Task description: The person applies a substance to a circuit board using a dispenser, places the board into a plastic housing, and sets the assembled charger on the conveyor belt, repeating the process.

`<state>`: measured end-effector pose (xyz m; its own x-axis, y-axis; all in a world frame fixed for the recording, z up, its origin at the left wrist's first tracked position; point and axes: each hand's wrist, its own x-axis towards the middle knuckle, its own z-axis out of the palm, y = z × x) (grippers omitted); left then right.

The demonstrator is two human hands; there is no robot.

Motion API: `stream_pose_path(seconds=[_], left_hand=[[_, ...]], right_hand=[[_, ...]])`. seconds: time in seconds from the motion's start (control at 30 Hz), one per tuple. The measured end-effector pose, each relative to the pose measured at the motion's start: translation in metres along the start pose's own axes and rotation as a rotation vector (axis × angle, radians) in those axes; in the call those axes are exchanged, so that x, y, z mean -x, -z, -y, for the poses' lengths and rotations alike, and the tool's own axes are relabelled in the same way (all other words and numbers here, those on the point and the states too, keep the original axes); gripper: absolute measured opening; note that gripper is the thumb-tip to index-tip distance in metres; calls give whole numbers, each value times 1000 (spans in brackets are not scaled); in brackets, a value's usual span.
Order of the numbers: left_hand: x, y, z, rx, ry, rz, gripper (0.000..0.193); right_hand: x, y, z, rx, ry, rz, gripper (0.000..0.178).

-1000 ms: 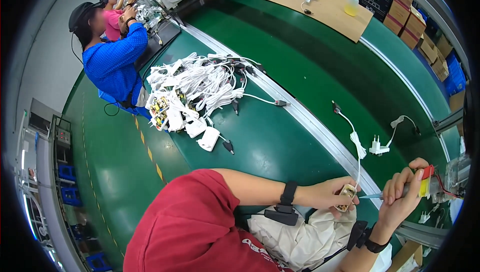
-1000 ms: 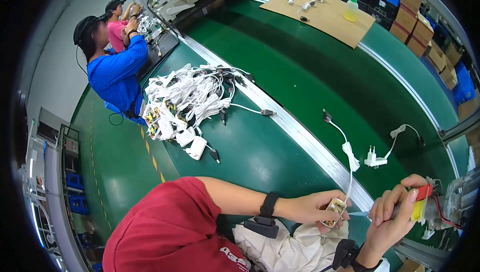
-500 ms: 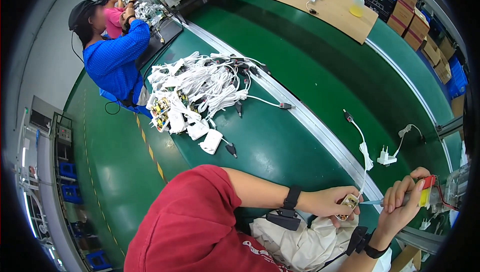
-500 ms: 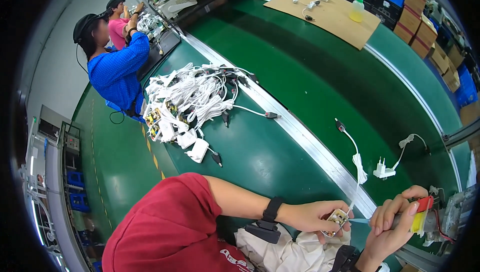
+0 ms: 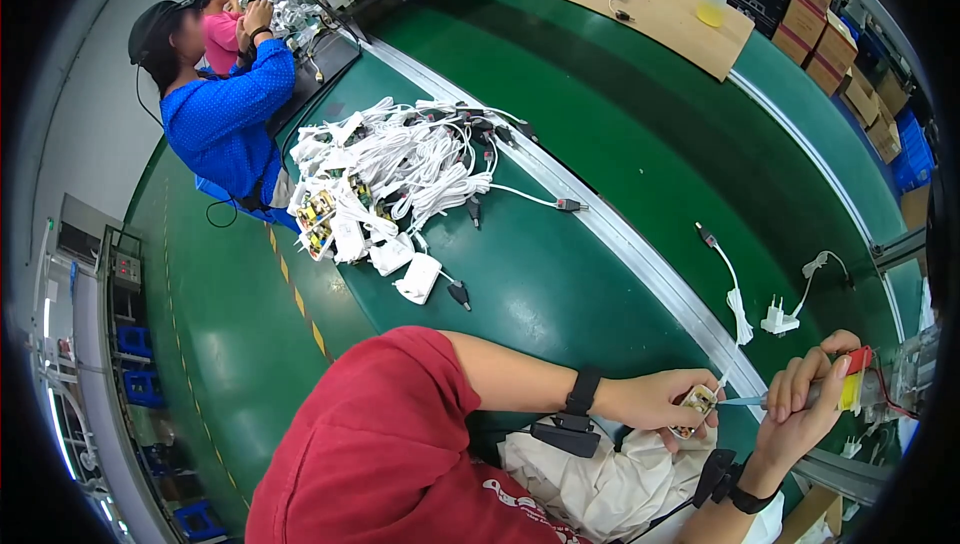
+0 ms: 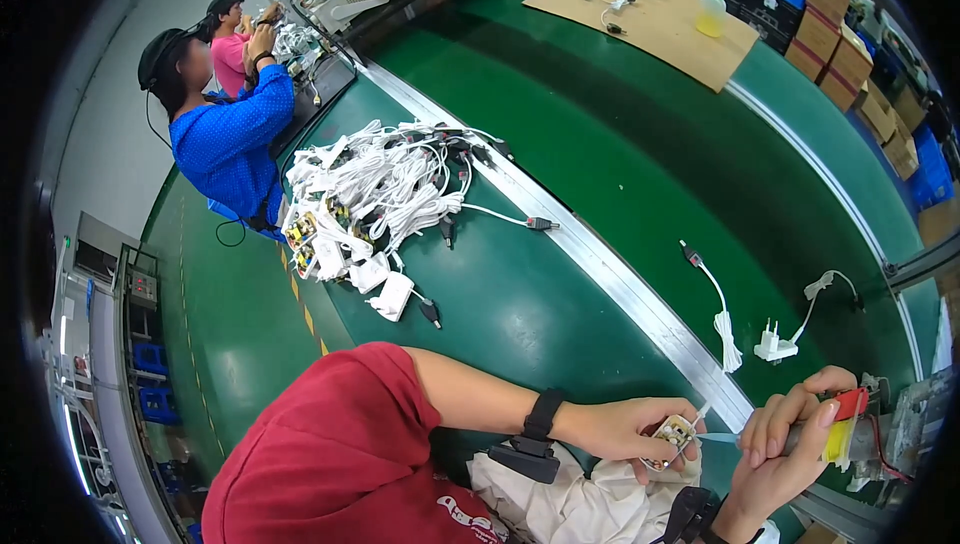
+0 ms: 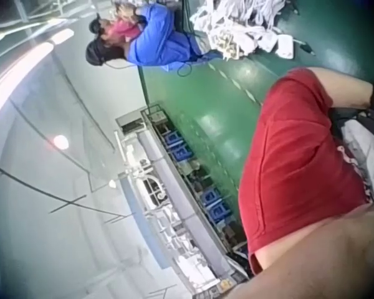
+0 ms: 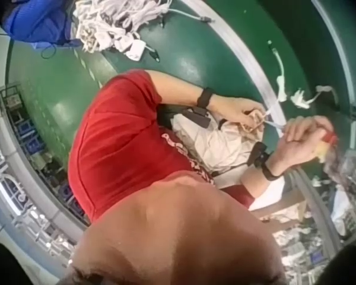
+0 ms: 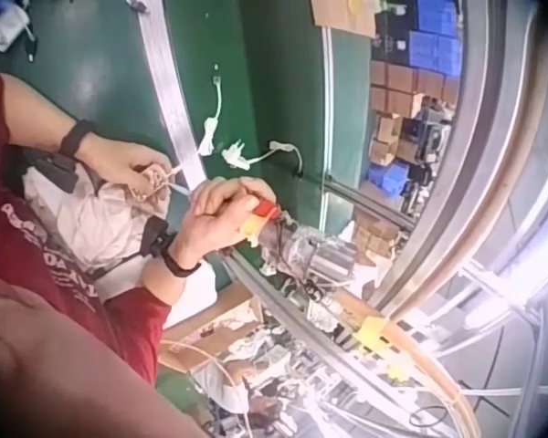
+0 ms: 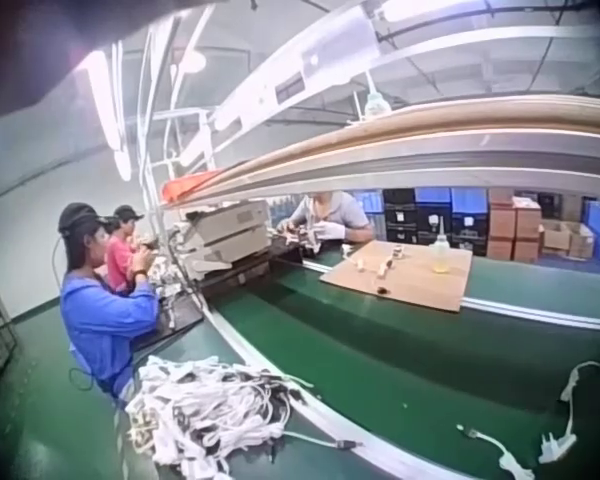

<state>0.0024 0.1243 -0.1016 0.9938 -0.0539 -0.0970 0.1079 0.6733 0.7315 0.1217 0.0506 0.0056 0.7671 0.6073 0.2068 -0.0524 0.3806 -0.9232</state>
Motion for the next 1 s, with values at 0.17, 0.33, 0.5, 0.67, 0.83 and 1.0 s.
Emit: stream_pose_path(seconds=[0.17, 0.33, 0.5, 0.67, 0.83, 1.0], left_hand=[[0, 3, 0, -25, 12, 25, 39], [0, 1, 0, -29, 18, 13, 39], [-1, -1, -1, 14, 7, -10, 37], [-3, 2, 3, 30, 25, 1, 38], [-4, 1, 3, 36, 30, 7, 38], [-5, 1, 7, 47, 23, 8, 38]], right_hand=[[0, -1, 0, -12, -5, -15, 28], [1, -1, -1, -28, 10, 24, 24], [1, -2, 0, -12, -4, -32, 26], [1, 0, -2, -23, 0, 15, 24], [2, -6, 3, -46, 5, -19, 22], [2, -5, 4, -21, 18, -18, 21]])
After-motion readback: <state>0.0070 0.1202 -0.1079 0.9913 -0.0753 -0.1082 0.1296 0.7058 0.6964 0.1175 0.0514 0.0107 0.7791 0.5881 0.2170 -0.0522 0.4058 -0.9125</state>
